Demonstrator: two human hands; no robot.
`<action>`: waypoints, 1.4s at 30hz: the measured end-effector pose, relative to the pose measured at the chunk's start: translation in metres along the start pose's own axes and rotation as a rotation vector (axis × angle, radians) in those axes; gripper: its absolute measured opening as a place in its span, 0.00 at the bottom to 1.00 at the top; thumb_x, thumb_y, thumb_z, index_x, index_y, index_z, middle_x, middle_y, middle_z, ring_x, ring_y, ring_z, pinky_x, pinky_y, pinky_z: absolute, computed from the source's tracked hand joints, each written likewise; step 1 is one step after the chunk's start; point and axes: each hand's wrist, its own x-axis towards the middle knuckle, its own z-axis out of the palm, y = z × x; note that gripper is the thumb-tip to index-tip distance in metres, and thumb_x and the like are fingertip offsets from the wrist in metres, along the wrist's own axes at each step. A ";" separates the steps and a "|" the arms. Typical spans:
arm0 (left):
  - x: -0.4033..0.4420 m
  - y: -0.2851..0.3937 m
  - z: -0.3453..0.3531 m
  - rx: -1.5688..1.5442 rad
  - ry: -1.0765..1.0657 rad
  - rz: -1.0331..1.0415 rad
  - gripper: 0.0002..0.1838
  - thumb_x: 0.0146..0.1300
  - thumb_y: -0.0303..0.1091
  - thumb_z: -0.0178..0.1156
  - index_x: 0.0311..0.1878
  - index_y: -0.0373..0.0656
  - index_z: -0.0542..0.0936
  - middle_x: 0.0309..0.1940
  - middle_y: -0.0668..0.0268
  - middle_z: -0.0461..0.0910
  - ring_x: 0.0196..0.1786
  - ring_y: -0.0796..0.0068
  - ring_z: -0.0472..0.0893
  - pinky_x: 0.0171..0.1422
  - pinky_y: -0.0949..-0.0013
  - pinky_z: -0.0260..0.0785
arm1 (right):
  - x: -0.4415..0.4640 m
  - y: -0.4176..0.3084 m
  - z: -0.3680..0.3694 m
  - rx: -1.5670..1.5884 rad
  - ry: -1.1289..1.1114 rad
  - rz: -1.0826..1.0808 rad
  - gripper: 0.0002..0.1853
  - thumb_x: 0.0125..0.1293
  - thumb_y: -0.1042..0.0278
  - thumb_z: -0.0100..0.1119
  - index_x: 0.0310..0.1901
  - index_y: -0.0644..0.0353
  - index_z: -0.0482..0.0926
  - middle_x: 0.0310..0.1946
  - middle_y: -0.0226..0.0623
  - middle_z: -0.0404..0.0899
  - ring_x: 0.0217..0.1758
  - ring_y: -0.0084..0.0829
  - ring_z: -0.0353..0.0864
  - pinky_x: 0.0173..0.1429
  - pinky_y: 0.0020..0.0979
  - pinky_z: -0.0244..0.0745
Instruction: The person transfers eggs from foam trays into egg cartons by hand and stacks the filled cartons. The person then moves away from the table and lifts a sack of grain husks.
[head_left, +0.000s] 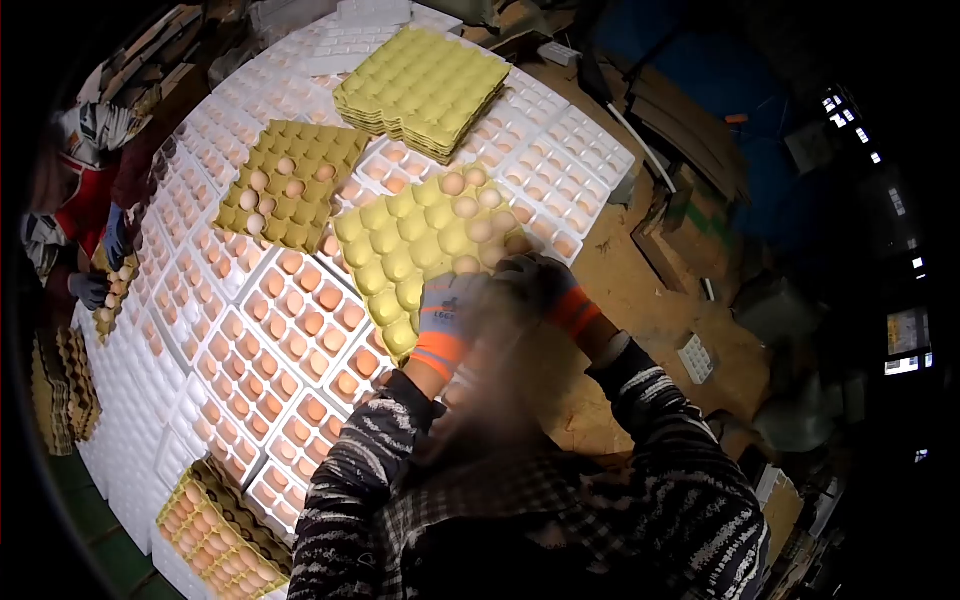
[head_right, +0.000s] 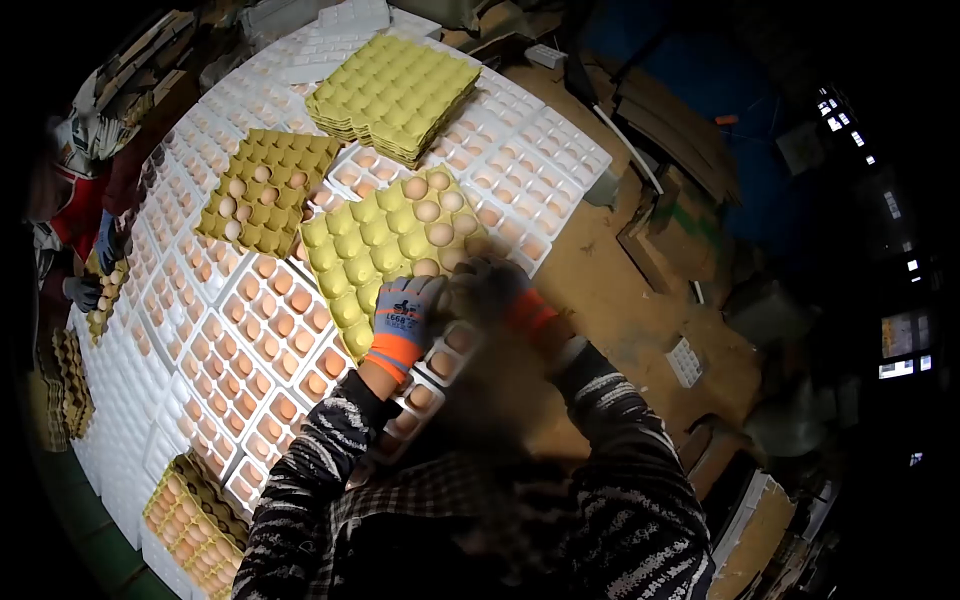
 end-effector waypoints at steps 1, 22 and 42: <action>0.003 0.003 0.001 -0.006 -0.010 -0.041 0.27 0.53 0.47 0.72 0.57 0.50 0.83 0.48 0.61 0.83 0.52 0.55 0.79 0.58 0.55 0.69 | -0.002 0.010 0.009 0.027 0.077 -0.015 0.17 0.61 0.63 0.66 0.53 0.50 0.84 0.47 0.34 0.84 0.49 0.39 0.84 0.57 0.43 0.80; 0.083 -0.038 -0.007 -0.437 0.190 -0.274 0.17 0.64 0.31 0.68 0.56 0.43 0.80 0.46 0.63 0.84 0.41 0.72 0.85 0.44 0.65 0.80 | 0.038 0.112 -0.044 0.934 0.147 0.123 0.21 0.64 0.71 0.66 0.60 0.57 0.83 0.59 0.40 0.81 0.55 0.38 0.84 0.59 0.37 0.78; -0.185 -0.249 -0.158 -0.289 0.769 -0.650 0.26 0.54 0.35 0.76 0.58 0.41 0.85 0.55 0.59 0.82 0.59 0.60 0.82 0.65 0.62 0.73 | 0.066 0.126 -0.017 0.796 -0.204 0.491 0.23 0.69 0.65 0.67 0.63 0.62 0.80 0.43 0.30 0.84 0.30 0.18 0.79 0.29 0.24 0.74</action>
